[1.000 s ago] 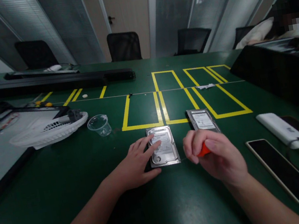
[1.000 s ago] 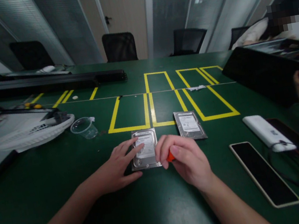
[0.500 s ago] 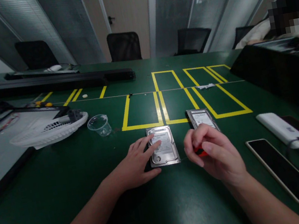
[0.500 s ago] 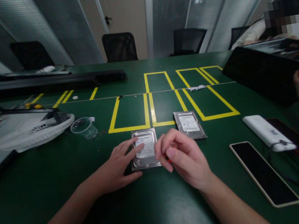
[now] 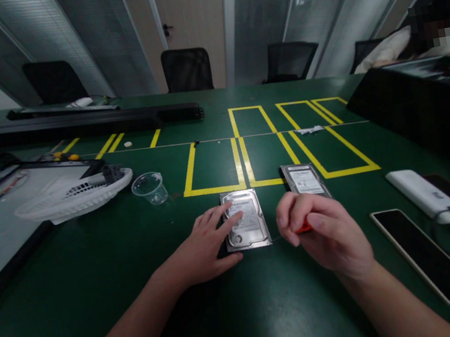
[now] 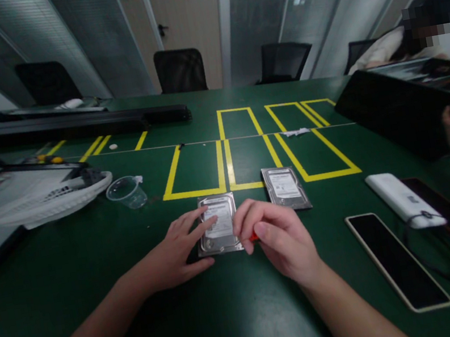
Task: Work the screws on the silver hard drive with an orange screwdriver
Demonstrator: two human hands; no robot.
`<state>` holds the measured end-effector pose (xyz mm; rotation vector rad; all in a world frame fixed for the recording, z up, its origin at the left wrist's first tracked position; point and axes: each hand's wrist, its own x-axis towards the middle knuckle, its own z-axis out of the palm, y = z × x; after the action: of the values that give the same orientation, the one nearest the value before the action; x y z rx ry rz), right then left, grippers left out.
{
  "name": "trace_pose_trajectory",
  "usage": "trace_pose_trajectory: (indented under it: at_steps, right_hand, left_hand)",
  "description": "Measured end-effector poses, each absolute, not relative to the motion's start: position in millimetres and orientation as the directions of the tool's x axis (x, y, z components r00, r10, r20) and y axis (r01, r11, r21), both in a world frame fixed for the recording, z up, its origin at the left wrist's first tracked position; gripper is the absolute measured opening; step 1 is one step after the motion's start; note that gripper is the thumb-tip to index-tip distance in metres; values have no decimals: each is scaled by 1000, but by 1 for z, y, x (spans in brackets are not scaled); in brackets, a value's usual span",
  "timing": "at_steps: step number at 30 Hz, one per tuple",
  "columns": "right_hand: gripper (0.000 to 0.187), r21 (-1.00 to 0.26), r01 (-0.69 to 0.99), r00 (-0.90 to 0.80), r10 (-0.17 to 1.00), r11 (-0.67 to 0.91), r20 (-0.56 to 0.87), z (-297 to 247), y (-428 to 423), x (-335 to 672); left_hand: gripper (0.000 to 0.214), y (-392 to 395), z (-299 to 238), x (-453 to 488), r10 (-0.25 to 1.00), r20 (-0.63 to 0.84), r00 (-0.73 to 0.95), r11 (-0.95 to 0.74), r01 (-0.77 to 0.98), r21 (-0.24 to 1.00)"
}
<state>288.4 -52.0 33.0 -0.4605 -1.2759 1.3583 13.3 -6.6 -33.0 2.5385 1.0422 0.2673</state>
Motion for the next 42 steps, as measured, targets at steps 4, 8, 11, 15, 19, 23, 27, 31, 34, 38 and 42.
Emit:
trace_pose_trajectory:
  at_steps: [4,8,11,15,19,23,27,31,34,38,42]
  right_hand:
    - [15,-853,-446,-253,876,271,411,31,-52,288]
    - [10,-848,-477,-272,879,231,392,28,-53,287]
    - [10,-846,-501,-292,884,183,365,27,-55,287]
    - [10,-840,-518,-281,896,160,343,30,-55,286]
    - [24,-841,-508,-271,893,184,359,35,-54,286]
    - [38,-836,-514,-262,892,194,368,36,-51,288]
    - [33,-841,-502,-272,885,204,377,35,-50,289]
    - [19,-848,-479,-263,883,229,388,32,-50,287]
    - [14,-841,-487,-249,885,236,393,30,-50,286]
    - [15,-842,-500,-280,882,203,379,27,-51,287]
    - [16,-844,-516,-303,891,146,339,28,-53,288]
  left_hand:
    - [94,-6,-35,13,702,53,711,-660,620,424]
    - [94,-6,-36,12,704,59,708,-659,620,425]
    - [94,-6,-36,12,703,54,709,-660,623,419]
    - [94,-7,-35,12,701,44,712,-663,627,408]
    - [95,-7,-34,12,702,34,711,-660,632,406]
    - [95,-7,-34,12,705,35,708,-657,633,409]
    - [94,-7,-36,12,700,49,713,-666,625,407]
    - [95,-6,-37,12,700,52,713,-667,626,404]
    - [95,-6,-37,12,700,59,712,-667,621,412]
    - [94,-6,-36,12,701,63,711,-664,617,423]
    - [95,-7,-37,12,700,60,711,-665,620,415]
